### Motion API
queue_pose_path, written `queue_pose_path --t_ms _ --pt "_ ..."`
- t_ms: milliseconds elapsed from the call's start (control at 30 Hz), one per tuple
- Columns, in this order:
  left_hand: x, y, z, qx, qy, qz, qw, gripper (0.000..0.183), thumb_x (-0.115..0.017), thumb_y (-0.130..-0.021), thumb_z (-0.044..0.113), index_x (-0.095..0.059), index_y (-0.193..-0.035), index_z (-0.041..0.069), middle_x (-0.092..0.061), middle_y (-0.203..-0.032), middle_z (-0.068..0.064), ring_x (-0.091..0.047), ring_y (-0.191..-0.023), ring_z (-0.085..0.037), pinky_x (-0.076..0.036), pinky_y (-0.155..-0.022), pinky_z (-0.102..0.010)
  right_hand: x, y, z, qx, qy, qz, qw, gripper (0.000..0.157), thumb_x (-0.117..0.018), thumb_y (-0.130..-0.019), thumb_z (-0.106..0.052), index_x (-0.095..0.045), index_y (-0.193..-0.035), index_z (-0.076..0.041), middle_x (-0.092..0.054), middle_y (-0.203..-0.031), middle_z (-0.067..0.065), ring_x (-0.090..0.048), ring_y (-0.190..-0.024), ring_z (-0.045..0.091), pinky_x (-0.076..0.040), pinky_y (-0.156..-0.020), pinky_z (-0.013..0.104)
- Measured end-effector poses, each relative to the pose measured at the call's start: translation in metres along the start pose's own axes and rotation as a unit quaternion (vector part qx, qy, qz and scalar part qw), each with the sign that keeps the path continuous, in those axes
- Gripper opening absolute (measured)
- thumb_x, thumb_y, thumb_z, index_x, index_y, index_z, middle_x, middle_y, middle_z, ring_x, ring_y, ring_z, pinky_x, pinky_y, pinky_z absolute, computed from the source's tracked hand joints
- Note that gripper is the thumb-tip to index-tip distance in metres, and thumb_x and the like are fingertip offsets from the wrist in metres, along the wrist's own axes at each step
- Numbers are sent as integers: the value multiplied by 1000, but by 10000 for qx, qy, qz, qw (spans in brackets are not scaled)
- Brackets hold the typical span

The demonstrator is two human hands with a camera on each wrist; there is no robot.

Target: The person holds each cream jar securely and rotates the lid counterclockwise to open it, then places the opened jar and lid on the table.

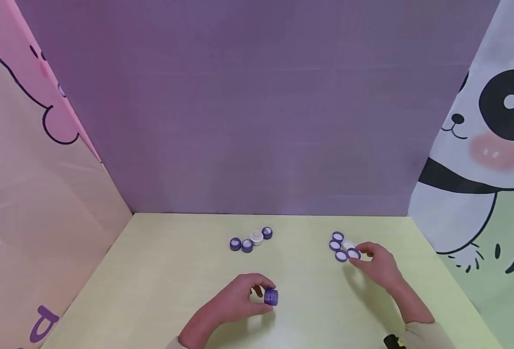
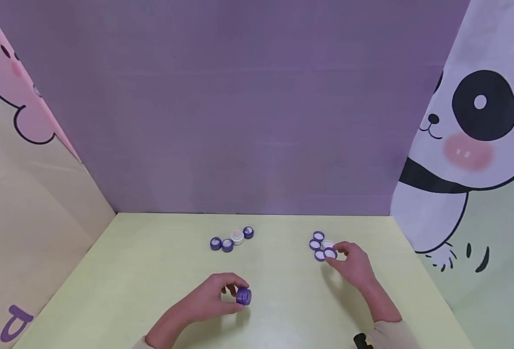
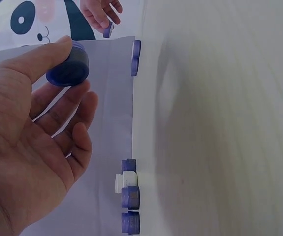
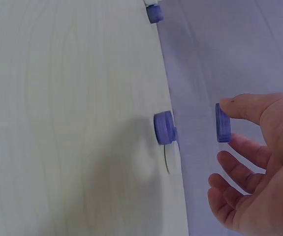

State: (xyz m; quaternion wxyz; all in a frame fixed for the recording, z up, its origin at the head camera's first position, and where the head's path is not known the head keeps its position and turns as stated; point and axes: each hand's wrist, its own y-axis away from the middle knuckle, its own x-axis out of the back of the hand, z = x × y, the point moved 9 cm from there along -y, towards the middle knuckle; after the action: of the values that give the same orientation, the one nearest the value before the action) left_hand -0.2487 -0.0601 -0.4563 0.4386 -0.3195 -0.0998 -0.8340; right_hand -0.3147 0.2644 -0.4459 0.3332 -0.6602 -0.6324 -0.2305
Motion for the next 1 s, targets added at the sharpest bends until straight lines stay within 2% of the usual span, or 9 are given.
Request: queue_pose_path --t_ms 267,500,733,1000 --pt "3 11 -3 109 -115 -86 9998 33 -80 -81 30 -67 -110 19 -62 -99 18 -60 -87 -10 -48 -78 -29 -3 -6 16 -47 43 -86 9999 35 -76 -84 -21 -64 -107 3 -64 -101 16 -56 -101 41 -47 -84 50" --pt "9 24 -10 269 2 0 9996 32 -80 -81 27 -68 -109 18 -63 -98 17 -60 -87 -14 -50 -74 -29 -6 -12 14 -35 -73 -114 9999 36 -76 -85 -23 -64 -108 3 -64 -101 15 -56 -100 39 -47 -82 47" --pt "1 23 -12 365 238 -153 9989 33 -80 -81 29 -68 -110 17 -63 -98 16 -59 -87 -13 -50 -74 -28 -2 -11 23 -125 16 -83 9999 36 -75 -85 -22 -63 -108 3 -65 -100 15 -56 -98 37 -46 -79 43" --pt "-5 25 -20 762 400 -260 9960 32 -80 -81 28 -68 -109 19 -62 -95 15 -58 -86 -12 -50 -71 -24 0 -12 28 -289 25 -188 9994 38 -76 -85 -24 -63 -108 4 -64 -99 15 -54 -95 33 -44 -77 41"
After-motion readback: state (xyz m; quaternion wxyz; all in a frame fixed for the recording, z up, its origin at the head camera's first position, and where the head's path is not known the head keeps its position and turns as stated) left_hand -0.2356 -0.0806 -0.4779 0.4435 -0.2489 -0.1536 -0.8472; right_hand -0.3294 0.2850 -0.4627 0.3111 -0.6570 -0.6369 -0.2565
